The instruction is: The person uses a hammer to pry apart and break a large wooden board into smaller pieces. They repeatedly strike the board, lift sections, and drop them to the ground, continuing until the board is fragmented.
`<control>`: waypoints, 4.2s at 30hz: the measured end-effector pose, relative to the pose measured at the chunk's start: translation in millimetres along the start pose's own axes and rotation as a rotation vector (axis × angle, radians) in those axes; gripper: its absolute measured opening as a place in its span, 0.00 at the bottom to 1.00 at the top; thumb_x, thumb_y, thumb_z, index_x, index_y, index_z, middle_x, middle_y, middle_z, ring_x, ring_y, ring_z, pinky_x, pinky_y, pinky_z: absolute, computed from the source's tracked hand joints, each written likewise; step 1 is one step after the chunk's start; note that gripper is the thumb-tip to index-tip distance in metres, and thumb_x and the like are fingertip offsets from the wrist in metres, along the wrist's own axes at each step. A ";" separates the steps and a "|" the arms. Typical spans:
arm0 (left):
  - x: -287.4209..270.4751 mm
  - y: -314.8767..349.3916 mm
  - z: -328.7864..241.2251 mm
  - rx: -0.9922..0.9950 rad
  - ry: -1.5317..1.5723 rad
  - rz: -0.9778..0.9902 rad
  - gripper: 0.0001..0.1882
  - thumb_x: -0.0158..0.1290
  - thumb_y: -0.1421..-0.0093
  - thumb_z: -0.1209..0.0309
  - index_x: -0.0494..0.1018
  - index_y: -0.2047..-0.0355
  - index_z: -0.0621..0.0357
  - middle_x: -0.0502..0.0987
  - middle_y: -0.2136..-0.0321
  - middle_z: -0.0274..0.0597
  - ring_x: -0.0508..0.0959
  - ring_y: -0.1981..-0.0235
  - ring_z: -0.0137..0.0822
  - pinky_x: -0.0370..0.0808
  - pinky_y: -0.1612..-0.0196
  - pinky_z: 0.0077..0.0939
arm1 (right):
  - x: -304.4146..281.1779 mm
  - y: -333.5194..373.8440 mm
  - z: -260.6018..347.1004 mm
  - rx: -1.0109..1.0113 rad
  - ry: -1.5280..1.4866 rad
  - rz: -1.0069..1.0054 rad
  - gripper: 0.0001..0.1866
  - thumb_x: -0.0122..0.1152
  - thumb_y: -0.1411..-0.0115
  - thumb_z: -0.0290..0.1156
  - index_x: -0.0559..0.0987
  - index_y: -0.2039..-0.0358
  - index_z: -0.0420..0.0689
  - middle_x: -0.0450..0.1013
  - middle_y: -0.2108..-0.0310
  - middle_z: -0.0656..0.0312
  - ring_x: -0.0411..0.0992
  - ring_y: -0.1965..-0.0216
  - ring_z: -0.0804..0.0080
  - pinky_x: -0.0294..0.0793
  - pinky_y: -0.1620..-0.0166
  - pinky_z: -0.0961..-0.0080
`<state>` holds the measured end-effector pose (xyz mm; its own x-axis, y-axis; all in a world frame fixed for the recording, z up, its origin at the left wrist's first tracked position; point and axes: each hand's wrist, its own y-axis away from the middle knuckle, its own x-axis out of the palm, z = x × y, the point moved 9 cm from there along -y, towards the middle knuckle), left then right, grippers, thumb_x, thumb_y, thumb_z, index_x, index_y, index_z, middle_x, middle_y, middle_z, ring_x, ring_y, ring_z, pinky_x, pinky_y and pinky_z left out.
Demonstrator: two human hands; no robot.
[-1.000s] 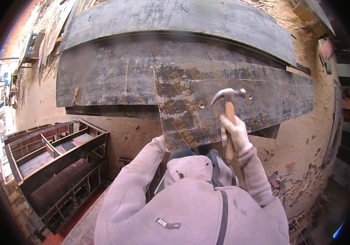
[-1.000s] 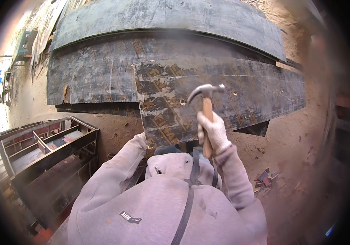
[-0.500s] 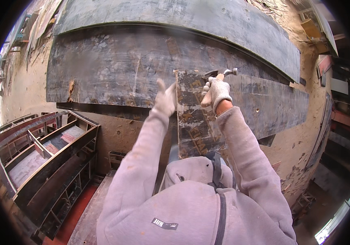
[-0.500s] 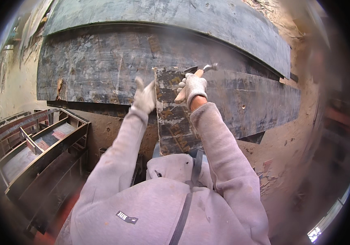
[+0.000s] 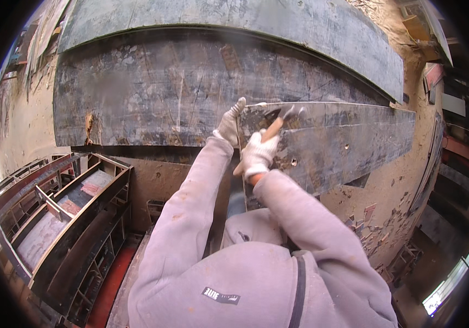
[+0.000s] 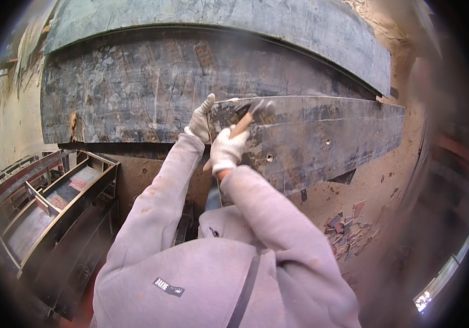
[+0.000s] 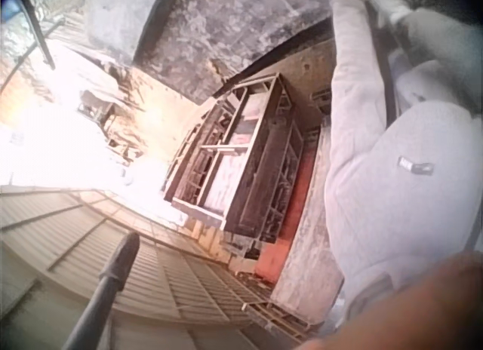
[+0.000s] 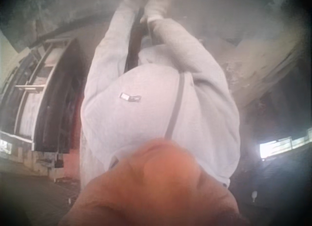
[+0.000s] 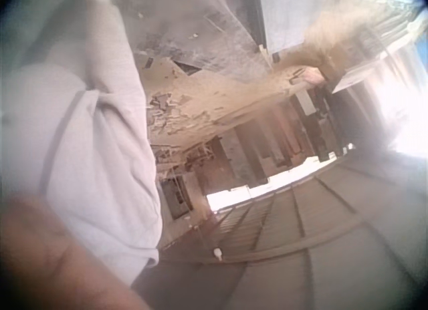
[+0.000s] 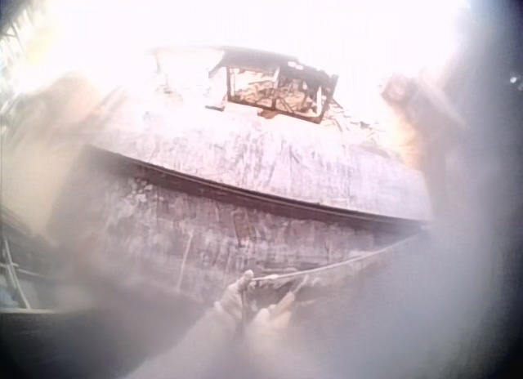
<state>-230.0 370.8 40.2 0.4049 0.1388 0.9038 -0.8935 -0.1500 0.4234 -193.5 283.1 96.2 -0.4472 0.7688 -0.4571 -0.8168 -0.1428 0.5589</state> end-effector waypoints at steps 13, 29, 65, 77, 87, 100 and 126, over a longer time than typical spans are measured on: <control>-0.8 10.8 -11.3 0.127 -0.164 -0.162 0.40 0.55 0.38 0.37 0.78 0.46 0.65 0.83 0.52 0.50 0.84 0.52 0.45 0.80 0.46 0.44 | -107.9 -10.4 108.5 -0.289 -0.229 0.437 0.23 0.65 0.33 0.52 0.73 0.58 0.44 0.73 0.76 0.65 0.69 0.82 0.80 0.71 0.79 0.77; -20.0 16.0 -2.2 0.114 -0.066 -0.158 0.39 0.53 0.35 0.40 0.76 0.45 0.68 0.82 0.50 0.53 0.82 0.50 0.48 0.77 0.42 0.47 | -134.9 -6.3 78.6 -0.370 0.361 0.358 0.17 0.64 0.36 0.38 0.75 0.56 0.38 0.80 0.69 0.52 0.79 0.72 0.63 0.77 0.65 0.62; 6.1 -1.4 2.8 0.055 -0.047 -0.046 0.52 0.50 0.42 0.28 0.68 0.37 0.68 0.76 0.43 0.57 0.77 0.44 0.51 0.74 0.39 0.51 | -100.7 -43.1 25.6 -0.460 0.669 0.422 0.17 0.62 0.36 0.43 0.75 0.57 0.42 0.79 0.68 0.38 0.78 0.61 0.36 0.77 0.58 0.45; 23.7 -47.9 18.7 -0.075 -0.247 -0.068 0.33 0.46 0.30 0.45 0.73 0.43 0.63 0.80 0.47 0.51 0.79 0.48 0.45 0.76 0.41 0.45 | -157.2 -73.2 -20.5 -0.190 0.361 0.297 0.20 0.64 0.37 0.48 0.75 0.57 0.44 0.79 0.67 0.39 0.78 0.60 0.36 0.76 0.58 0.47; 0.5 -20.1 0.6 -0.134 -0.532 -0.151 0.28 0.45 0.29 0.50 0.74 0.43 0.63 0.80 0.47 0.49 0.80 0.48 0.44 0.77 0.42 0.43 | -212.9 -36.8 -37.6 -0.148 0.622 0.244 0.24 0.62 0.38 0.52 0.75 0.54 0.44 0.78 0.63 0.38 0.77 0.57 0.36 0.75 0.55 0.45; -9.3 -47.7 -24.9 -0.133 -0.827 -0.079 0.23 0.44 0.27 0.58 0.74 0.44 0.63 0.80 0.48 0.47 0.80 0.49 0.41 0.77 0.42 0.40 | -229.2 -14.6 -67.0 -0.174 0.710 0.280 0.23 0.57 0.35 0.52 0.72 0.53 0.45 0.79 0.62 0.40 0.77 0.57 0.37 0.73 0.52 0.44; 38.8 -69.2 -41.5 -0.179 -2.189 -0.049 0.18 0.44 0.24 0.65 0.72 0.40 0.59 0.80 0.48 0.38 0.77 0.47 0.29 0.75 0.42 0.27 | -218.8 -33.8 21.6 -0.272 0.252 0.178 0.24 0.65 0.35 0.42 0.75 0.44 0.44 0.81 0.68 0.45 0.83 0.63 0.50 0.82 0.58 0.58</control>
<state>-160.5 427.2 43.3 -0.1739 -0.8899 -0.4218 -0.8299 -0.0981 0.5492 -60.2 133.2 192.3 -0.6382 0.5450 -0.5437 -0.7699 -0.4455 0.4570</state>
